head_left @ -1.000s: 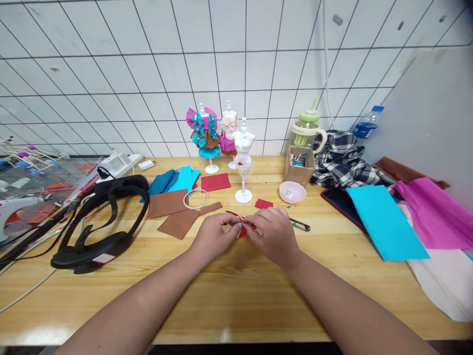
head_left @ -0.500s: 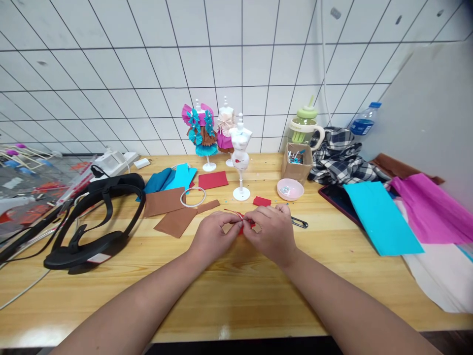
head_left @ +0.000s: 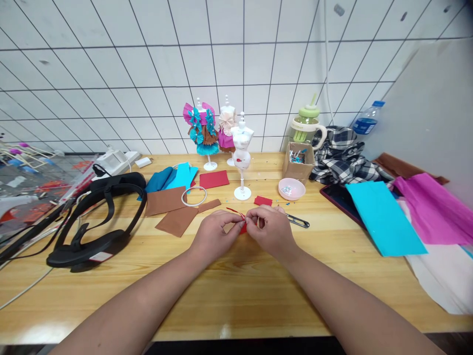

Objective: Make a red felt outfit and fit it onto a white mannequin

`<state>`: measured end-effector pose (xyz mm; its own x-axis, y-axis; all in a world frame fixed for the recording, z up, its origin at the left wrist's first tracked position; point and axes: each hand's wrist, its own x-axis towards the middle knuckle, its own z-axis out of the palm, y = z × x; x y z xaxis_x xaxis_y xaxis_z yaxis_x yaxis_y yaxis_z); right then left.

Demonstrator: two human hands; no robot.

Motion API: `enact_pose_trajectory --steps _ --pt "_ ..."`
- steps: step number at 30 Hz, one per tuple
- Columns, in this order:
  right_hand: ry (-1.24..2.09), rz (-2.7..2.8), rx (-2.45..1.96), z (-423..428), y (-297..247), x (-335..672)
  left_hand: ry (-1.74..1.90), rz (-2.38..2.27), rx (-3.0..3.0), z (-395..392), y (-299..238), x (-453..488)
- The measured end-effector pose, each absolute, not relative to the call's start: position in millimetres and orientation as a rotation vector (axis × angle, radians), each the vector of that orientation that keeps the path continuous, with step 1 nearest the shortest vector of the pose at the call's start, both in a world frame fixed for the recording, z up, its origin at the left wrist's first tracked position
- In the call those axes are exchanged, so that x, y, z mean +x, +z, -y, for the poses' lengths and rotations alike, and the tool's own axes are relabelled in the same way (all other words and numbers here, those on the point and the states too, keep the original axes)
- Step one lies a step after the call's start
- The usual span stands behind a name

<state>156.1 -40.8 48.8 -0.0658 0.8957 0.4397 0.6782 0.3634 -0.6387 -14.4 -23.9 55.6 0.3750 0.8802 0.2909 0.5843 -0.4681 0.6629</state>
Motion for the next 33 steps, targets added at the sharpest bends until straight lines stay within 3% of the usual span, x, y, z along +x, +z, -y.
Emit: enact_pose_trajectory --steps 13,27,33 --pt "0.570 1.770 -1.362 37 49 163 0.806 -1.187 2.068 23 61 -13" --pt "0.242 1.885 -1.370 46 50 151 0.889 -1.293 1.965 21 59 -12" --pt "0.307 1.836 -1.367 45 49 149 0.838 -1.299 1.970 22 63 -11"
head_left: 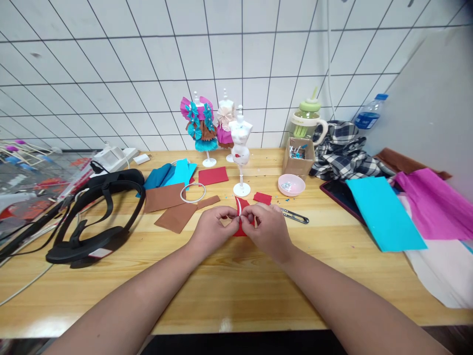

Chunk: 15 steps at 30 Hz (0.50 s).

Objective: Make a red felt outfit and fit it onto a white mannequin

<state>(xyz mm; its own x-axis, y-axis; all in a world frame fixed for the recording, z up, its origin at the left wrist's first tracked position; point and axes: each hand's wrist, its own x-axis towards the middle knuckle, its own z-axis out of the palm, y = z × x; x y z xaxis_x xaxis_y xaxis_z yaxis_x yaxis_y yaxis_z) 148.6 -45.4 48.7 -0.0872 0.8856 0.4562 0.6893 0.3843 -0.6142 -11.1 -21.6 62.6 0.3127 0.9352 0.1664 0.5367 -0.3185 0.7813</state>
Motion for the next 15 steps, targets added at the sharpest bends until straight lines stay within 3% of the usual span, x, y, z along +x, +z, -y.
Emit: enact_pose_trajectory --steps 6,15 --pt "0.489 1.765 -1.329 43 51 152 0.856 -1.241 1.999 23 63 -11" --pt "0.353 1.702 -1.454 25 47 181 0.839 -0.964 1.734 25 69 -16"
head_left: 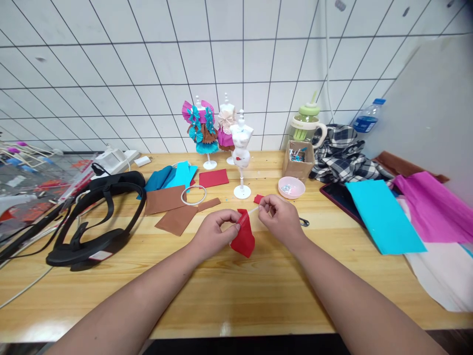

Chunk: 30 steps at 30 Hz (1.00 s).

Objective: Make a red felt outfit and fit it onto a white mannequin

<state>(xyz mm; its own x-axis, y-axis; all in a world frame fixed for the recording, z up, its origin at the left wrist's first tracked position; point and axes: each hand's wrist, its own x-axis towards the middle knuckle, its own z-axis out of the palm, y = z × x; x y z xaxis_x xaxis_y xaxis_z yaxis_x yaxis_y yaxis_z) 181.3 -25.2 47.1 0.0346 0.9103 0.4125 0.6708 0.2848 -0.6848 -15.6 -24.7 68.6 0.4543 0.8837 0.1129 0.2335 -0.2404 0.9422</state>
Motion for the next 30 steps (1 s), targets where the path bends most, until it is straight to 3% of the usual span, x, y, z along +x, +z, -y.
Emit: enact_pose_trajectory --steps 16,27,30 --pt "0.052 1.680 -2.234 -2 47 243 0.907 -0.941 1.179 14 54 -20" --pt "0.097 1.728 -2.191 5 54 234 0.998 -0.851 0.960 10 57 -20" --pt "0.416 1.637 -1.868 8 53 221 1.032 -0.828 0.905 10 58 -19"
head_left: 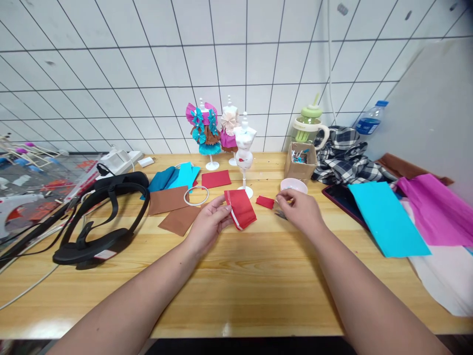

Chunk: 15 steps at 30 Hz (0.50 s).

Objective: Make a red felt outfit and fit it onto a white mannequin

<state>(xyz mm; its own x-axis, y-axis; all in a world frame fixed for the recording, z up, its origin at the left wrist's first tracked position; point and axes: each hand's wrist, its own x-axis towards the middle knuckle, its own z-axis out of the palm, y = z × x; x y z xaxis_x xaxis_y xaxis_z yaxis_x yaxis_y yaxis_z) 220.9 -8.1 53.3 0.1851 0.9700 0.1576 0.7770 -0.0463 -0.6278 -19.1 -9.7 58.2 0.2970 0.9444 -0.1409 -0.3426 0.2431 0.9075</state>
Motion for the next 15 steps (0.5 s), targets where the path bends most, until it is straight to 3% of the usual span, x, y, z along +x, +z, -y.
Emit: enact_pose_trajectory --steps 3,5,9,15 --pt "1.180 1.453 -1.339 16 48 197 1.057 -0.777 0.895 10 58 -18" --pt "1.512 1.286 -1.066 22 43 180 1.064 -0.757 0.908 9 58 -17" --pt "1.681 1.081 -0.884 28 38 165 1.070 -0.723 0.872 10 59 -15" --pt "1.729 0.821 -0.946 21 42 178 1.033 -0.622 0.784 9 61 -20"
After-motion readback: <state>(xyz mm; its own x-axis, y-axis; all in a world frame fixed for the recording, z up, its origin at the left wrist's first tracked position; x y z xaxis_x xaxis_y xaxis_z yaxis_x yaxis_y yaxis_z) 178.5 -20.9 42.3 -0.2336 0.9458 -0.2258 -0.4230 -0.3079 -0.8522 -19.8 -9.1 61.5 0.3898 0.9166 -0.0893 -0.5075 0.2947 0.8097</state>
